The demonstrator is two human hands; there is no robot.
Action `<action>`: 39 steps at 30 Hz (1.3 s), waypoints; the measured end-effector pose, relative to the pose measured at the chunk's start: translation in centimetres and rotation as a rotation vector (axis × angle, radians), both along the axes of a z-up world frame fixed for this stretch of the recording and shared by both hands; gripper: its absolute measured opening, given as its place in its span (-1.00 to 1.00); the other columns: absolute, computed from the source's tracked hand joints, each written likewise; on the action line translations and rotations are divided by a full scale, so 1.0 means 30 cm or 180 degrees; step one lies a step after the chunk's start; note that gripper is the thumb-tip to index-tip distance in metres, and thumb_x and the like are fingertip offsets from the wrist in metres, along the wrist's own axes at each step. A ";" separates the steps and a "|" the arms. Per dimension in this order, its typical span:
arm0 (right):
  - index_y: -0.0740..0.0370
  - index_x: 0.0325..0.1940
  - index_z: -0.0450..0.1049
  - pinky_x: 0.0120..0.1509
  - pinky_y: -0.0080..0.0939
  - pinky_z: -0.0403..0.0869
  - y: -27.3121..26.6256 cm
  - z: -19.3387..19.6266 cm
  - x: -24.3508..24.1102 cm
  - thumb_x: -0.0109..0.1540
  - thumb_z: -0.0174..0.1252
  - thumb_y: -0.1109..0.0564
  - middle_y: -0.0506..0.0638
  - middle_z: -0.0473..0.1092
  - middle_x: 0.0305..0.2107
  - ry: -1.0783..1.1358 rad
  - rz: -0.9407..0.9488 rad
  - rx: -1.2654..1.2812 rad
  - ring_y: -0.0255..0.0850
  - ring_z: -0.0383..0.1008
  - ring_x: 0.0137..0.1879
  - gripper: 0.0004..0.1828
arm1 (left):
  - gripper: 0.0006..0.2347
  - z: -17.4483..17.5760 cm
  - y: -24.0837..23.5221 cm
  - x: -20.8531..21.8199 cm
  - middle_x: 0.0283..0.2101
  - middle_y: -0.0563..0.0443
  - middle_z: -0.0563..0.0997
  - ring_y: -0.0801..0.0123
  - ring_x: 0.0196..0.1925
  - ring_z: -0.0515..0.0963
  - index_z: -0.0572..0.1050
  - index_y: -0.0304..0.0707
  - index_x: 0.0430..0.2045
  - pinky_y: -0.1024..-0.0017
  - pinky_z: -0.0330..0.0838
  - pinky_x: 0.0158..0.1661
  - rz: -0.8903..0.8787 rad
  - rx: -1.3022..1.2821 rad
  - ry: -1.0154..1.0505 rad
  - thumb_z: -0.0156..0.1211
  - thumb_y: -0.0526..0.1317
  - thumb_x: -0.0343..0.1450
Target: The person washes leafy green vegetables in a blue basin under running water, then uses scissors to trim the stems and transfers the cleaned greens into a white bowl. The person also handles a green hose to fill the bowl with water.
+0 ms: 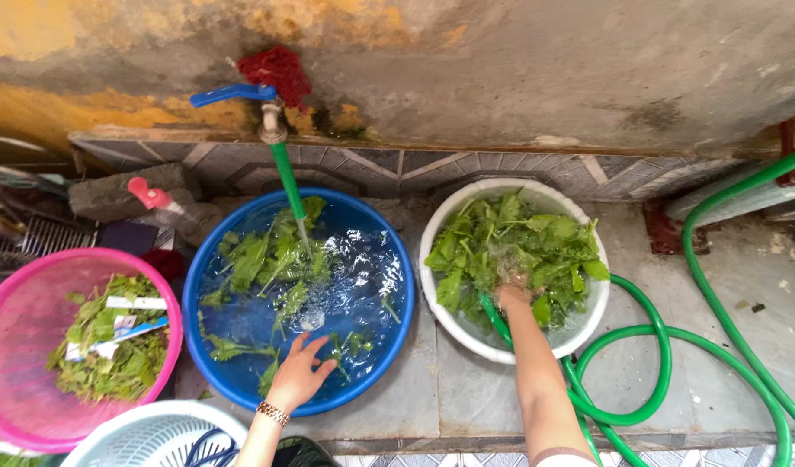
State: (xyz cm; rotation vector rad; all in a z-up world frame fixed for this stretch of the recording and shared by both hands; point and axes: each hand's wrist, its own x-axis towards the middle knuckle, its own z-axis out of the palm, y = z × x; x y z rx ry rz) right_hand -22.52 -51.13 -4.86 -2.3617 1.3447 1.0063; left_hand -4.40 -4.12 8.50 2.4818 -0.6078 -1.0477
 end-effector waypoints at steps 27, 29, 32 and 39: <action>0.17 0.03 0.62 0.10 -0.17 0.50 -0.371 0.661 -0.370 0.25 0.27 0.03 0.07 0.58 -0.08 -0.3586 -0.0612 -0.0282 -0.17 0.59 0.00 -0.69 | -0.58 0.442 -0.179 -0.031 0.08 0.00 0.66 0.40 -0.07 0.71 0.51 -0.16 0.12 0.40 0.58 -0.07 -0.0482 -0.1732 0.0342 0.29 -0.11 0.36; 0.14 0.06 0.61 -0.10 -0.16 0.50 -0.518 0.724 -0.422 0.22 0.22 0.10 0.04 0.58 -0.11 -0.4417 -0.1892 0.0030 -0.18 0.54 -0.10 -0.68 | -0.60 0.390 -0.205 0.009 0.08 0.03 0.66 0.42 -0.05 0.69 0.51 -0.17 0.11 0.42 0.57 -0.06 -0.0394 -0.1825 0.0520 0.30 -0.14 0.36; 0.33 0.03 0.49 -0.01 -0.10 0.44 -0.800 0.839 -0.466 0.34 0.14 0.15 0.12 0.45 -0.11 -0.5504 -0.2034 -0.0150 -0.14 0.46 -0.05 -0.77 | -0.60 0.284 -0.207 0.041 0.02 0.04 0.72 0.43 -0.07 0.68 0.54 -0.16 0.10 0.46 0.54 -0.05 -0.0162 -0.1369 0.0407 0.32 -0.15 0.35; 0.28 0.30 0.29 0.09 -0.07 0.55 -1.185 0.951 -0.433 0.40 -0.02 -0.04 0.10 0.51 -0.01 -0.5879 -0.3214 0.0477 -0.06 0.56 0.13 -0.53 | -0.57 0.022 -0.152 0.082 0.10 0.04 0.67 0.41 -0.06 0.71 0.49 -0.14 0.14 0.41 0.56 -0.02 -0.0088 -0.1304 0.1218 0.34 -0.18 0.35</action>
